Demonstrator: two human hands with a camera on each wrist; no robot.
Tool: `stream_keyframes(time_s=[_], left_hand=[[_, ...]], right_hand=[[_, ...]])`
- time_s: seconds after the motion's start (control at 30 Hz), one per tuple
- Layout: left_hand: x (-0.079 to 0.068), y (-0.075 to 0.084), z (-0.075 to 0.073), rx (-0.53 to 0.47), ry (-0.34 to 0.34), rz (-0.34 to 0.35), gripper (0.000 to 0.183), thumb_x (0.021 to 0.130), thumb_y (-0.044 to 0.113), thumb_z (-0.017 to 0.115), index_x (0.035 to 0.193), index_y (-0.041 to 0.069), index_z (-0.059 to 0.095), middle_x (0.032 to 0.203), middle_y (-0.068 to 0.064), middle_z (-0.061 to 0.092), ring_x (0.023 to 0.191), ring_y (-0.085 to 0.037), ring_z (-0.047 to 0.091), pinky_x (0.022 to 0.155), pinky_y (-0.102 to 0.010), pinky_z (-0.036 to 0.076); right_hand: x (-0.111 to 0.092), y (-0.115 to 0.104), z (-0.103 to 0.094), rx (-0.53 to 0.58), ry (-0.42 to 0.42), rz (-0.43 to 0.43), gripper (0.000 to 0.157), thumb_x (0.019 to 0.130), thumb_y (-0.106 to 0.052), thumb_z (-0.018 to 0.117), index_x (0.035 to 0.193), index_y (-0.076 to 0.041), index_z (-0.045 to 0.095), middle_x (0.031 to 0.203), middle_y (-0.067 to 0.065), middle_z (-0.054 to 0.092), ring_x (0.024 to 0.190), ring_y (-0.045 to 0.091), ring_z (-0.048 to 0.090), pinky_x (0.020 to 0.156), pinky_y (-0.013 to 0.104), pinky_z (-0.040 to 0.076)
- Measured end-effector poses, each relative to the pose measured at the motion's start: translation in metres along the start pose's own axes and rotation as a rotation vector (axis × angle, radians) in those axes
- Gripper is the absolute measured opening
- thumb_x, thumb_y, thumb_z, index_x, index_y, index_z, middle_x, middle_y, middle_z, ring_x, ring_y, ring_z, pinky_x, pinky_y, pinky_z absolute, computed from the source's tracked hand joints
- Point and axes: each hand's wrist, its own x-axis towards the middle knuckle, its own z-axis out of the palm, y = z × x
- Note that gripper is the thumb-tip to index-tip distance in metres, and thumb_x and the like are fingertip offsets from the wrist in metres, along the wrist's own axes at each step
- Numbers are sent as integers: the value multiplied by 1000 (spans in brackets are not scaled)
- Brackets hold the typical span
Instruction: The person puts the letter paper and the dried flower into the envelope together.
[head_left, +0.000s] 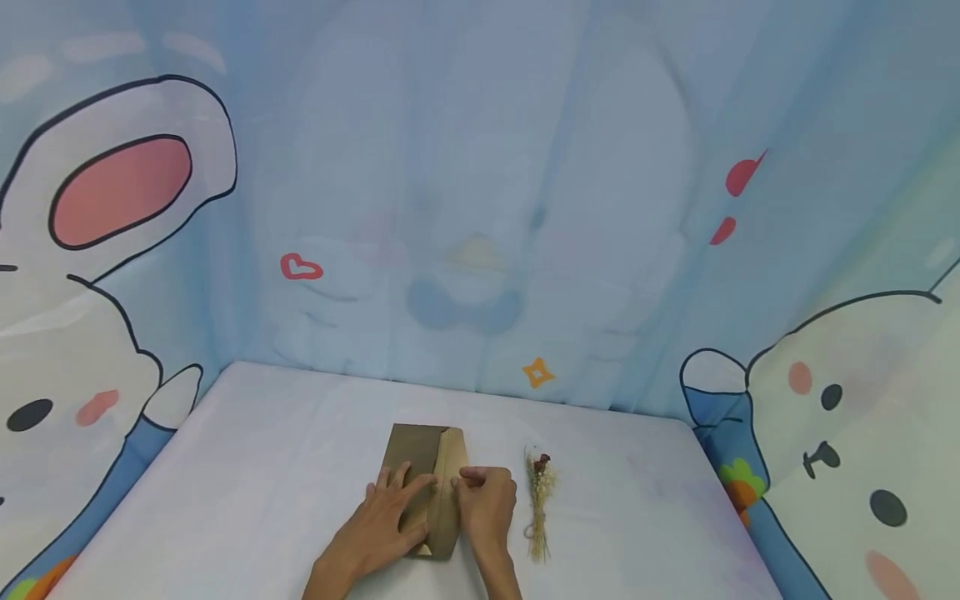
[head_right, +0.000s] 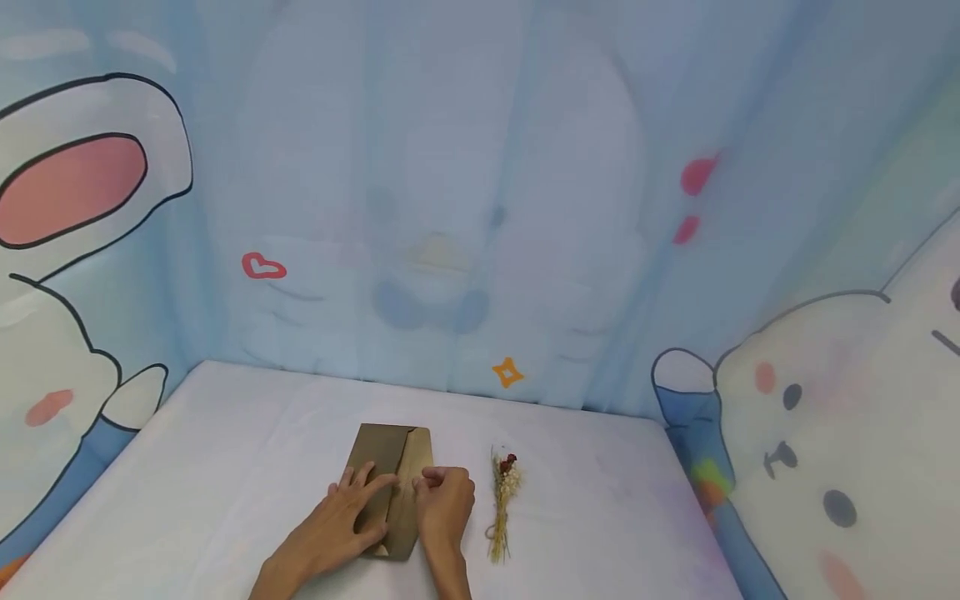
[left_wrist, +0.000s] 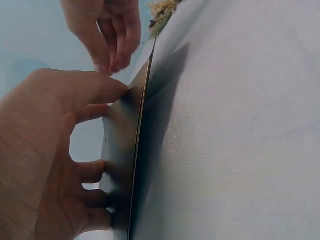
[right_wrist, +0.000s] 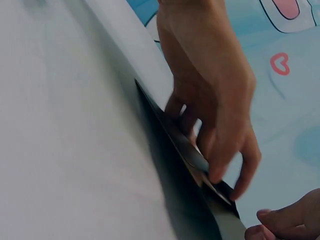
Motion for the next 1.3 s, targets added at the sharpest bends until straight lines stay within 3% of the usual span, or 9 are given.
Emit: stream_keyframes(time_s=[0.27, 0.5, 0.63, 0.83, 1.1, 1.3], left_hand=[[-1, 3, -3, -4, -11, -27, 60, 96, 44, 61, 152, 29, 45, 164, -23, 27, 150, -57, 15, 116, -76, 18], [-4, 1, -4, 7, -27, -9, 62, 96, 44, 62, 152, 26, 44, 163, -28, 27, 147, -63, 17, 114, -79, 18], [-4, 2, -3, -2, -39, -17, 62, 95, 40, 63, 152, 27, 42, 163, -27, 26, 148, -62, 15, 113, -79, 18], [-2, 2, 0, -20, -29, -14, 61, 96, 41, 61, 152, 28, 42, 164, -26, 25, 149, -61, 12, 114, -79, 16], [-1, 0, 1, -19, -22, -11, 61, 96, 39, 62, 152, 29, 42, 164, -27, 25, 148, -62, 13, 113, -80, 16], [-1, 1, 0, -13, -29, -13, 61, 96, 38, 63, 152, 28, 42, 163, -28, 24, 147, -63, 13, 113, -80, 17]], right_hand=[[16, 16, -32, -88, 199, -66, 20, 70, -10, 91, 86, -6, 80, 70, 3, 73, 58, 10, 66, 60, 31, 53], [27, 45, -67, -142, 338, -6, 31, 70, -18, 93, 94, -4, 80, 76, 9, 76, 64, 19, 69, 62, 37, 52], [30, 59, -80, -191, 332, 89, 32, 72, -21, 91, 94, -1, 79, 78, 14, 76, 67, 28, 71, 61, 45, 52], [30, 72, -86, -259, 237, 198, 27, 78, -21, 86, 89, 2, 79, 74, 16, 75, 62, 29, 69, 55, 46, 53], [31, 75, -78, -261, 229, 198, 16, 79, -13, 84, 84, 1, 79, 72, 17, 75, 61, 30, 70, 63, 54, 55], [31, 77, -75, -265, 238, 208, 15, 79, -12, 84, 83, 1, 79, 70, 16, 75, 58, 28, 69, 60, 53, 55]])
